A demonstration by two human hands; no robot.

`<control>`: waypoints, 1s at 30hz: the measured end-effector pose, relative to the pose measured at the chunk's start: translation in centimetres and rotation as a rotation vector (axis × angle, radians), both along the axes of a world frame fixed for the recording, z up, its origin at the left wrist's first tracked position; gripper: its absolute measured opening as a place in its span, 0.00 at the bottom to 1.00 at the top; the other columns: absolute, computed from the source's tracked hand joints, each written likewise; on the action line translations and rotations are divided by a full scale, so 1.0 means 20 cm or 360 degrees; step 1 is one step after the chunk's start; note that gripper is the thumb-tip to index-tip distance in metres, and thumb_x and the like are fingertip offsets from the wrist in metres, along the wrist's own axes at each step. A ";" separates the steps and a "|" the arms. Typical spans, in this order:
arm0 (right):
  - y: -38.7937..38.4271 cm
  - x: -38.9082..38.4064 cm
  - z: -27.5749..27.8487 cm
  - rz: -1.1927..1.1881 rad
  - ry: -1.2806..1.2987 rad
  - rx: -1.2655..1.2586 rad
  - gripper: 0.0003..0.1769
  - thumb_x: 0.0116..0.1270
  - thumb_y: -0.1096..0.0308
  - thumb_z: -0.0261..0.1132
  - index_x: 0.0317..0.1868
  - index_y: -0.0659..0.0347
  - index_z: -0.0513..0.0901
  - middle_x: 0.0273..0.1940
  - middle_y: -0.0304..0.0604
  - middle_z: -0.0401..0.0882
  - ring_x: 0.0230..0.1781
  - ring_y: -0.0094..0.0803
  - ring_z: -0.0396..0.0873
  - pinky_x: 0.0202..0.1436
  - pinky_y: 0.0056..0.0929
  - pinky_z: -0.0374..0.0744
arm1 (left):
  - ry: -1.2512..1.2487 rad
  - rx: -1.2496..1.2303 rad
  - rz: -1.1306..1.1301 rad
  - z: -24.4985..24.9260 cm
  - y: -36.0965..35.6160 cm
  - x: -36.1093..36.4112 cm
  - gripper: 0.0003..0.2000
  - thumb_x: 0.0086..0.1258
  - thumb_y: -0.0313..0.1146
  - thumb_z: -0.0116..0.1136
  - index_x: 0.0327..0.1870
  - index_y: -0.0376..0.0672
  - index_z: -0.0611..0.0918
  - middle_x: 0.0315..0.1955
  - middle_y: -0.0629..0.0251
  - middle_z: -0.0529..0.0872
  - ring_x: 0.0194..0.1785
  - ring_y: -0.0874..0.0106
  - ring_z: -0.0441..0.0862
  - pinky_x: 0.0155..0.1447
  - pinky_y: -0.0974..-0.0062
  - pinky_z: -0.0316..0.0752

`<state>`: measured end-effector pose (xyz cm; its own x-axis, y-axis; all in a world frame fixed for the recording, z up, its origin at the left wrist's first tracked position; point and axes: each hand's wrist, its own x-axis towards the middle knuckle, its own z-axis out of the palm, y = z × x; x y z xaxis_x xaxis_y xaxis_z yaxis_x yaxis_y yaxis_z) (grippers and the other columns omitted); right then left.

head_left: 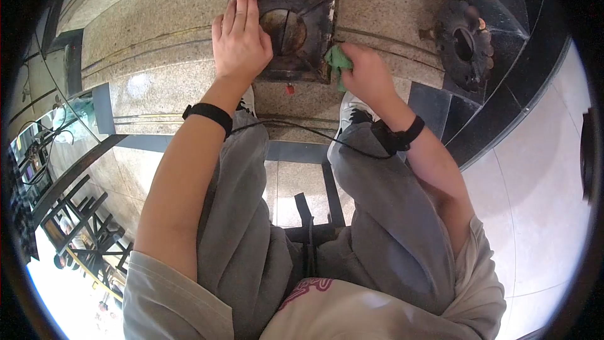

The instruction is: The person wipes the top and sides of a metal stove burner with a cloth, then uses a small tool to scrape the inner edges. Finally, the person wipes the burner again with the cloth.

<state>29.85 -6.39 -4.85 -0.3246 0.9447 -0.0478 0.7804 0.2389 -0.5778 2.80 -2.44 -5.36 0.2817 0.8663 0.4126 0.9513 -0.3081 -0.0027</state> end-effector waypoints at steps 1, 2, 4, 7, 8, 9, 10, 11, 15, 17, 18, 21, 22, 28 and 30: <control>0.01 -0.01 0.00 -0.0039 -0.0007 0.0059 0.20 0.56 0.71 0.66 0.52 0.58 0.83 0.40 0.58 0.86 0.43 0.59 0.85 0.47 0.54 0.84 | 0.0009 0.0001 0.0002 0.00 0.00 0.00 0.32 0.66 0.32 0.56 0.74 0.35 0.71 0.74 0.50 0.73 0.71 0.55 0.75 0.72 0.53 0.66; 0.03 -0.02 0.01 -0.0078 -0.0014 0.0119 0.19 0.57 0.71 0.66 0.51 0.57 0.83 0.39 0.57 0.86 0.42 0.59 0.85 0.46 0.54 0.84 | 0.0010 0.0001 -0.0001 0.00 0.00 0.00 0.32 0.66 0.32 0.56 0.74 0.35 0.71 0.74 0.50 0.73 0.71 0.55 0.75 0.72 0.53 0.66; 0.09 -0.03 0.02 -0.0108 -0.0074 0.0117 0.18 0.57 0.71 0.66 0.51 0.56 0.83 0.38 0.56 0.86 0.41 0.59 0.85 0.45 0.55 0.83 | -0.0007 0.0002 -0.0004 -0.01 0.00 0.00 0.32 0.66 0.32 0.56 0.75 0.35 0.71 0.74 0.50 0.73 0.71 0.55 0.75 0.73 0.53 0.65; 0.23 -0.03 0.06 -0.0143 -0.0152 0.0135 0.17 0.58 0.71 0.67 0.49 0.56 0.83 0.37 0.54 0.86 0.40 0.60 0.85 0.43 0.55 0.83 | -0.0016 -0.0013 0.0009 0.00 0.00 0.01 0.33 0.66 0.31 0.56 0.75 0.35 0.70 0.74 0.50 0.73 0.71 0.55 0.75 0.73 0.53 0.65; 0.26 -0.03 0.07 -0.0134 -0.0169 0.0156 0.16 0.58 0.70 0.67 0.49 0.56 0.82 0.37 0.54 0.86 0.39 0.60 0.85 0.43 0.55 0.83 | -0.0015 -0.0011 0.0001 0.00 0.00 0.01 0.33 0.66 0.31 0.56 0.75 0.35 0.70 0.74 0.50 0.73 0.71 0.55 0.75 0.73 0.53 0.65; 0.27 -0.02 0.06 -0.0140 -0.0168 0.0156 0.16 0.58 0.70 0.67 0.49 0.56 0.82 0.37 0.54 0.86 0.39 0.60 0.85 0.43 0.55 0.83 | -0.0020 -0.0013 0.0005 -0.01 0.00 0.01 0.33 0.66 0.32 0.56 0.76 0.35 0.70 0.74 0.50 0.72 0.71 0.55 0.75 0.73 0.53 0.65; 0.28 -0.02 0.06 -0.0108 -0.0161 0.0202 0.16 0.59 0.71 0.67 0.49 0.56 0.82 0.38 0.54 0.86 0.40 0.60 0.84 0.43 0.55 0.83 | -0.0025 -0.0016 0.0013 -0.01 0.00 0.01 0.33 0.66 0.32 0.56 0.76 0.35 0.70 0.75 0.50 0.72 0.71 0.55 0.75 0.73 0.53 0.65; 0.28 -0.01 0.05 -0.0073 -0.0155 0.0246 0.15 0.59 0.71 0.67 0.49 0.56 0.82 0.39 0.55 0.86 0.40 0.60 0.84 0.43 0.55 0.83 | -0.0024 -0.0017 0.0012 -0.01 0.00 0.01 0.33 0.66 0.32 0.56 0.76 0.35 0.70 0.75 0.50 0.72 0.71 0.55 0.75 0.73 0.53 0.65; 0.15 -0.01 0.04 -0.0151 -0.0043 0.0058 0.15 0.61 0.71 0.66 0.50 0.57 0.82 0.42 0.55 0.86 0.43 0.59 0.84 0.45 0.55 0.83 | -0.0016 -0.0016 0.0006 0.00 0.00 0.01 0.33 0.66 0.32 0.55 0.76 0.35 0.70 0.74 0.50 0.72 0.72 0.55 0.74 0.73 0.52 0.65; 0.07 0.00 0.05 -0.0087 0.0002 0.0016 0.17 0.61 0.71 0.66 0.51 0.57 0.82 0.44 0.55 0.85 0.45 0.59 0.84 0.47 0.55 0.82 | -0.0038 -0.0009 -0.0014 0.00 0.00 0.00 0.33 0.66 0.32 0.55 0.76 0.35 0.70 0.74 0.50 0.72 0.72 0.55 0.74 0.72 0.52 0.65; 0.04 0.00 0.05 -0.0087 0.0000 0.0016 0.17 0.61 0.71 0.66 0.51 0.57 0.82 0.44 0.55 0.85 0.45 0.59 0.84 0.47 0.55 0.82 | -0.0028 -0.0012 -0.0007 0.00 0.00 0.00 0.33 0.66 0.32 0.55 0.75 0.35 0.70 0.74 0.50 0.73 0.72 0.55 0.74 0.72 0.52 0.65; -0.01 0.01 0.02 -0.0031 -0.0036 -0.0043 0.18 0.59 0.71 0.67 0.52 0.57 0.82 0.44 0.55 0.85 0.46 0.58 0.84 0.48 0.54 0.82 | -0.0012 -0.0020 0.0001 0.01 0.00 0.01 0.32 0.66 0.32 0.55 0.75 0.35 0.71 0.74 0.49 0.73 0.72 0.55 0.74 0.72 0.52 0.66; -0.02 0.01 0.00 -0.0032 0.0015 0.0005 0.18 0.59 0.71 0.67 0.51 0.58 0.82 0.44 0.55 0.85 0.46 0.58 0.84 0.48 0.55 0.82 | -0.0001 -0.0025 0.0004 0.01 0.00 0.01 0.32 0.66 0.32 0.55 0.74 0.35 0.71 0.74 0.49 0.73 0.71 0.55 0.74 0.72 0.52 0.66; 0.05 -0.04 0.07 -0.0042 -0.0048 0.0083 0.14 0.60 0.71 0.65 0.47 0.59 0.81 0.42 0.55 0.85 0.45 0.59 0.84 0.46 0.55 0.82 | -0.0016 -0.0024 -0.0008 0.01 0.00 0.01 0.32 0.66 0.32 0.56 0.74 0.34 0.72 0.74 0.49 0.73 0.71 0.55 0.75 0.72 0.53 0.66; 0.11 -0.06 0.11 -0.0072 -0.0066 0.0111 0.12 0.60 0.70 0.65 0.45 0.60 0.81 0.41 0.55 0.85 0.44 0.59 0.84 0.46 0.56 0.83 | -0.0034 -0.0014 -0.0011 0.01 0.00 0.01 0.32 0.66 0.32 0.56 0.74 0.35 0.72 0.74 0.49 0.73 0.71 0.55 0.75 0.72 0.53 0.66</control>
<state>28.74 -4.13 -2.72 -0.2808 0.9597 0.0065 0.8140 0.2418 -0.5281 3.06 -2.44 -5.10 0.2790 0.8680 0.4109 0.9490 -0.3146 0.0202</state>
